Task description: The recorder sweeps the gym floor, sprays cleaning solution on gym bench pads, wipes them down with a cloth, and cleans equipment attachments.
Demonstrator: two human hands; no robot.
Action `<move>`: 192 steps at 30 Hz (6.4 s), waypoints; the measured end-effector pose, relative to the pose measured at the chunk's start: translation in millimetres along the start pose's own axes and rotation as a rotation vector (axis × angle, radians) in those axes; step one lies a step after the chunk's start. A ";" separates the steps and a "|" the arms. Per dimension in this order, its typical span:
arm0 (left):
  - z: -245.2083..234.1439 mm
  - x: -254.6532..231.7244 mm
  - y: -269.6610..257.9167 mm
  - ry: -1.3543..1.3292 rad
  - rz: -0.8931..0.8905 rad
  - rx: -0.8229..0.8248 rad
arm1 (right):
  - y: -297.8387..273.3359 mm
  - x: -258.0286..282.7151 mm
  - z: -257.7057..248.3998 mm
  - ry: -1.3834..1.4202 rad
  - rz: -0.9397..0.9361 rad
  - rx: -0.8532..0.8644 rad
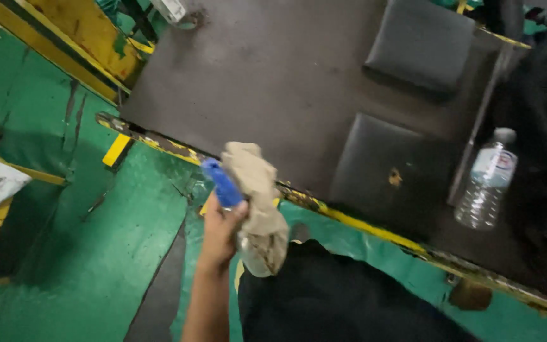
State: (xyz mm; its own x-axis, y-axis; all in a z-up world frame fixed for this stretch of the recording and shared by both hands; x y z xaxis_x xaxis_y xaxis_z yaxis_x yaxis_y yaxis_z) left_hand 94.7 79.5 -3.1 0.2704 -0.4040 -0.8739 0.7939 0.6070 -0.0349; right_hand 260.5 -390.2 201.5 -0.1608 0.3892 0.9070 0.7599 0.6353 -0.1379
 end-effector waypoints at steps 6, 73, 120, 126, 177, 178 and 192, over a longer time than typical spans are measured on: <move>26.2 -4.3 34.6 0.081 -0.031 0.292 | 115.3 37.8 139.4 0.087 0.089 -0.150; -117.5 -148.4 161.2 0.338 -0.071 0.500 | 319.4 52.2 390.8 -0.884 -0.037 -0.248; -43.1 -49.6 183.7 0.205 0.239 -0.135 | 260.2 38.6 235.3 -0.002 -0.243 -0.606; -55.5 -100.7 196.5 -0.019 0.226 -0.056 | 257.3 23.4 239.5 -0.032 -0.216 -0.775; -56.9 -137.9 128.9 0.883 0.717 1.093 | 102.6 40.9 373.9 0.311 0.001 -0.082; -57.2 -144.7 115.3 0.792 0.708 1.049 | 76.6 31.6 366.5 0.419 -0.037 -0.085; -8.1 -63.3 -134.1 0.818 0.322 1.194 | -89.5 -29.8 411.1 -0.036 0.167 -0.491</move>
State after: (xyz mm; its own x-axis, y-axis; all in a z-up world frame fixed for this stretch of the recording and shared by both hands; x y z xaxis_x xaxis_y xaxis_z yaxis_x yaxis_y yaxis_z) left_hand -33.4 29.2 53.0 0.4652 0.3693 -0.8045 0.8373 -0.4784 0.2645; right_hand -61.7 -184.5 23.3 -0.0272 0.4866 0.8732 0.9816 0.1780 -0.0686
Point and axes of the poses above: each hand's wrist, its own y-axis towards the middle knuckle, its own z-axis out of the palm, x = y × z, the point moved 4 cm from there along y, towards the middle knuckle, and after that the axes turned 5 degrees about z, right-handed, at the moved point
